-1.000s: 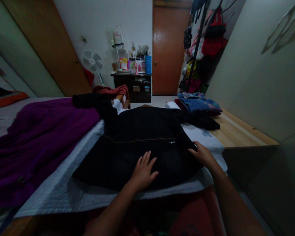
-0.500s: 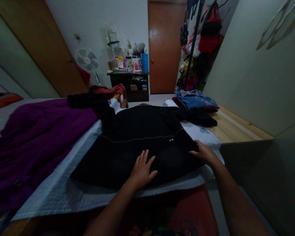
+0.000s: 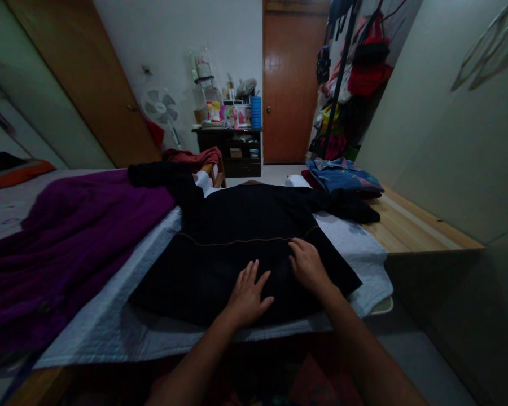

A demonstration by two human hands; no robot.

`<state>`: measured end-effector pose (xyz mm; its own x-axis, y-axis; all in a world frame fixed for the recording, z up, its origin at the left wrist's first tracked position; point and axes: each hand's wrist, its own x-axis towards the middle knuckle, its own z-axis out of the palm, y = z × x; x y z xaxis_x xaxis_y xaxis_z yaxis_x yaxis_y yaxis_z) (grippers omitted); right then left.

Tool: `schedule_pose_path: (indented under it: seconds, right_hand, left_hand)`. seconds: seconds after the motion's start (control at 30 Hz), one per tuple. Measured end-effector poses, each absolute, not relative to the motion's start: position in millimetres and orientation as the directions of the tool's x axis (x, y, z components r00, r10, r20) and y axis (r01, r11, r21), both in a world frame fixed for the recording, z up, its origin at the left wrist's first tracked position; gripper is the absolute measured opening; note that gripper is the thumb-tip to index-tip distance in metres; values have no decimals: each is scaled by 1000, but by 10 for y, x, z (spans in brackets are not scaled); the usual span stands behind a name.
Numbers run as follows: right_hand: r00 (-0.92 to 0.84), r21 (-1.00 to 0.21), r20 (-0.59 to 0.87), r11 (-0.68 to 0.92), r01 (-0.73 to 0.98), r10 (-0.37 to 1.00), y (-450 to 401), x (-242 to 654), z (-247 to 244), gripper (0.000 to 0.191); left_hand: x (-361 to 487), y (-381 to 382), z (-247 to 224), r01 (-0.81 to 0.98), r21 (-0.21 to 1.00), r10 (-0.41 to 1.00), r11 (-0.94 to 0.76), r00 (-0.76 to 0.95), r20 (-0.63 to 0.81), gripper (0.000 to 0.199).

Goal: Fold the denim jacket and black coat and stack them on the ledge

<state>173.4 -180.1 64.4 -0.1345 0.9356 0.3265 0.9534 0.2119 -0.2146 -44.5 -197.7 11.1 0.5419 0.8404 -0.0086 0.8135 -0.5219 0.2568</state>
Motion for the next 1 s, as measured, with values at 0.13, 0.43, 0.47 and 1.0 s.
schedule_pose_path:
  seconds: [0.13, 0.43, 0.47, 1.0]
  right_hand:
    - [-220, -311, 232, 287, 906, 947, -1548, 1329, 337, 44]
    - [-200, -240, 192, 243, 940, 961, -1432, 1287, -4, 49]
    - [-199, -236, 192, 242, 941, 961, -1437, 1284, -4, 49]
    - [-183, -246, 198, 230, 942, 963, -1418, 1284, -16, 49]
  left_hand:
    - [-451, -1975, 83, 815, 248, 843, -524, 538, 14, 76]
    - [-448, -1919, 69, 854, 271, 889, -445, 458, 18, 76]
    - [-451, -1891, 81, 868, 259, 901, -422, 435, 11, 76]
    - [-758, -1131, 362, 977, 51, 978, -207, 205, 34, 45]
